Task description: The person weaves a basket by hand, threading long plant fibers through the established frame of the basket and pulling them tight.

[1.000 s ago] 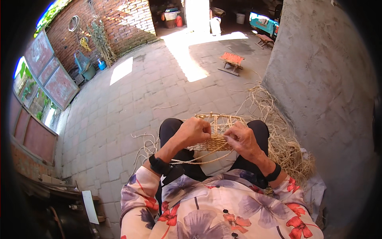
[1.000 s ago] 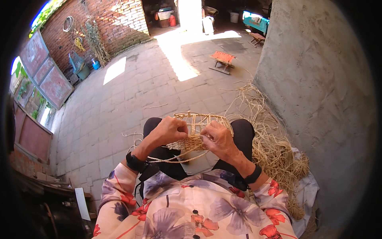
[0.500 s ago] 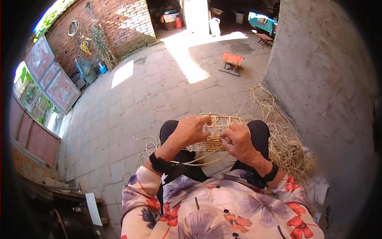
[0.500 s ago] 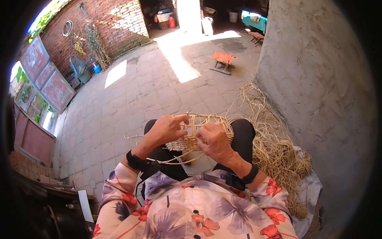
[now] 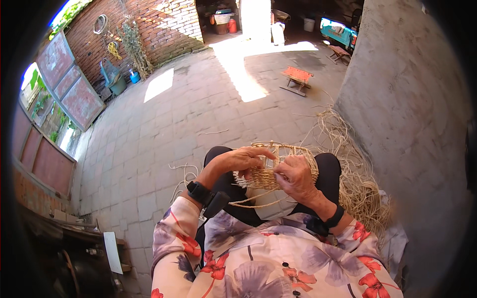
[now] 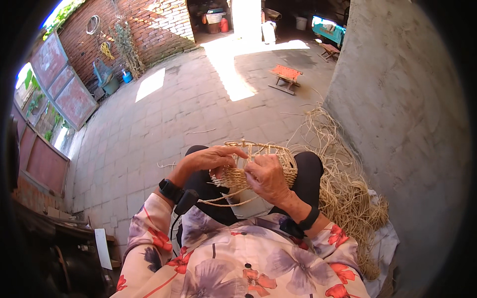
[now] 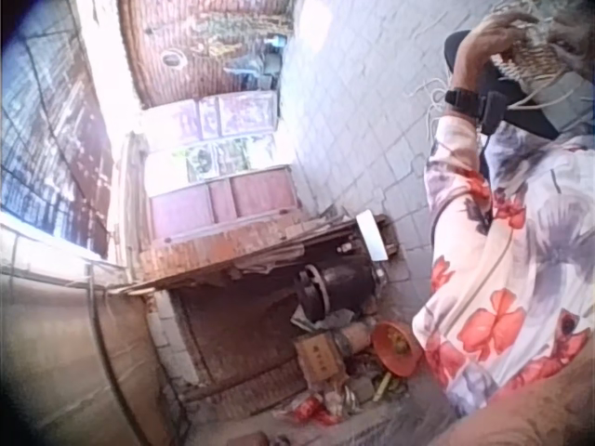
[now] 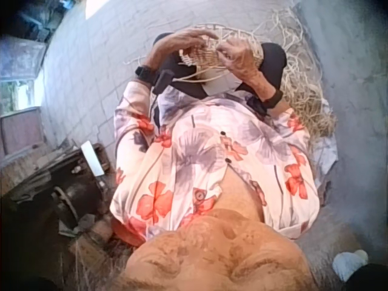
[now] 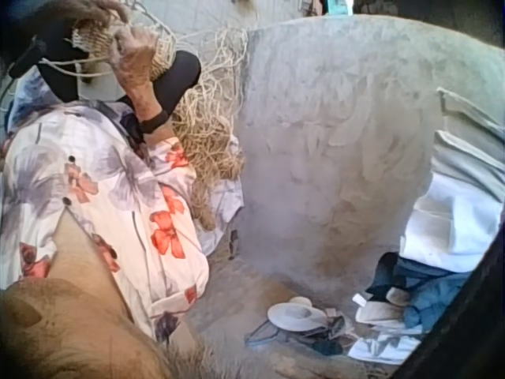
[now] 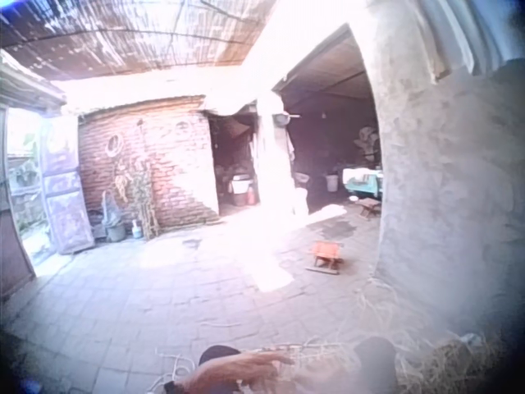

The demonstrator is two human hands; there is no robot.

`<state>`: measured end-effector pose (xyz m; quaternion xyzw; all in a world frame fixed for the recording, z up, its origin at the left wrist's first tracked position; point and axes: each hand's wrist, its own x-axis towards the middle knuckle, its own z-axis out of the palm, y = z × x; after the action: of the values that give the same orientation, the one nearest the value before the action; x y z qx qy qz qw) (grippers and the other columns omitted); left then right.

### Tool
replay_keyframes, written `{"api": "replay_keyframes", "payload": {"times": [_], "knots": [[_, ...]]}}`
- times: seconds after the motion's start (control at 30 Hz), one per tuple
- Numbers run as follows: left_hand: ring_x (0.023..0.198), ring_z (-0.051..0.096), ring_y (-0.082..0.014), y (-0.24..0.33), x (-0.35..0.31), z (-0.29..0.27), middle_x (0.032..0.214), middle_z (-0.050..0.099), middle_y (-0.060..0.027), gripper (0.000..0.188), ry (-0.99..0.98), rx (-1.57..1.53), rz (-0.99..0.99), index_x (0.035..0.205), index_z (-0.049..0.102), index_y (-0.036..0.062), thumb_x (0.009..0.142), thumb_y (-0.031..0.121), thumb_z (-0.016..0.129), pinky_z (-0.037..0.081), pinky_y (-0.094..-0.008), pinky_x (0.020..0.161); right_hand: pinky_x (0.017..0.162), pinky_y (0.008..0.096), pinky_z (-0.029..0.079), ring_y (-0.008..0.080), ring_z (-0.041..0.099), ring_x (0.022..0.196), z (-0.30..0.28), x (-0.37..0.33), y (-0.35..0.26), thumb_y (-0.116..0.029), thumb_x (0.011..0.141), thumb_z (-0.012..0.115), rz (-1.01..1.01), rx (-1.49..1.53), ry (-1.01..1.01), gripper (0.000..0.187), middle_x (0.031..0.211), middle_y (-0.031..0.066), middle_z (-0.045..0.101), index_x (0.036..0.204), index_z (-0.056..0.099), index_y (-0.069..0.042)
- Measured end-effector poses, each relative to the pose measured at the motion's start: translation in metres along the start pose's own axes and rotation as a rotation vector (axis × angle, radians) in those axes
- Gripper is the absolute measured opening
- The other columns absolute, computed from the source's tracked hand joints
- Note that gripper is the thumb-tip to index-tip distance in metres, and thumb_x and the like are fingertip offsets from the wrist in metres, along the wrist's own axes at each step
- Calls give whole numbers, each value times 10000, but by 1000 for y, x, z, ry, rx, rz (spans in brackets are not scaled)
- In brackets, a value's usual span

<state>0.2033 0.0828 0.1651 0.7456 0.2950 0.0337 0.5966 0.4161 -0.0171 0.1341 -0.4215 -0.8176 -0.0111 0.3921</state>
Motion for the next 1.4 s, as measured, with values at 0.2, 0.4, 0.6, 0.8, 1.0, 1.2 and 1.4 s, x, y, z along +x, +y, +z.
{"api": "replay_keyframes", "payload": {"times": [0.2, 0.4, 0.6, 0.8, 1.0, 1.2, 1.4], "knots": [[561, 487, -42, -5, 6, -2, 760, 556, 42, 397, -21, -6, 27, 1337, 533, 98, 945, 162, 546, 406, -195, 471, 729, 393, 384, 259, 531, 717, 1, -3, 0, -43, 719, 699, -24, 25, 37, 152, 720, 61, 506, 800, 579, -88], [718, 469, -65, 1, 9, 6, 794, 556, 23, 379, 61, 6, 197, 1177, 656, 103, 819, 64, 538, 419, -240, 630, 740, 388, 386, 253, 541, 712, -6, -3, 6, -32, 694, 695, 31, 64, 40, 149, 706, 46, 524, 778, 595, -102], [708, 434, -60, 14, 31, 17, 717, 474, 67, 325, 51, -19, 345, 1159, 671, 90, 868, 72, 529, 388, -239, 649, 773, 385, 379, 241, 541, 737, -27, -14, 24, -34, 707, 699, 133, 91, 50, 148, 711, 25, 526, 807, 624, -113], [742, 517, -104, 12, 40, 3, 798, 606, -13, 392, 41, 148, 165, 1141, 696, 151, 785, 55, 560, 439, -271, 667, 801, 399, 382, 227, 539, 877, -27, -2, -6, -86, 709, 734, -35, -215, 76, 227, 893, 39, 560, 912, 638, -118], [670, 429, -55, 18, 46, 1, 712, 490, 66, 368, -10, 222, 117, 1216, 637, 135, 855, 119, 570, 363, -235, 599, 749, 398, 385, 249, 536, 824, -2, 2, -7, -85, 754, 706, -44, -137, 12, 151, 836, 60, 529, 878, 621, -84], [650, 437, -55, 6, 55, 8, 731, 514, 56, 363, -153, -34, -25, 1211, 633, 100, 850, 117, 591, 337, -229, 550, 737, 395, 379, 262, 538, 808, -4, -12, -1, -76, 759, 702, -48, -29, -35, 131, 824, 82, 517, 852, 610, -73], [529, 384, -54, 9, 68, 20, 668, 499, 50, 358, -215, -116, -80, 1155, 652, 97, 802, 111, 591, 259, -229, 447, 735, 394, 381, 263, 543, 791, -10, -26, 1, -59, 739, 712, -24, -8, -51, 153, 815, 77, 519, 842, 599, -71]]}}
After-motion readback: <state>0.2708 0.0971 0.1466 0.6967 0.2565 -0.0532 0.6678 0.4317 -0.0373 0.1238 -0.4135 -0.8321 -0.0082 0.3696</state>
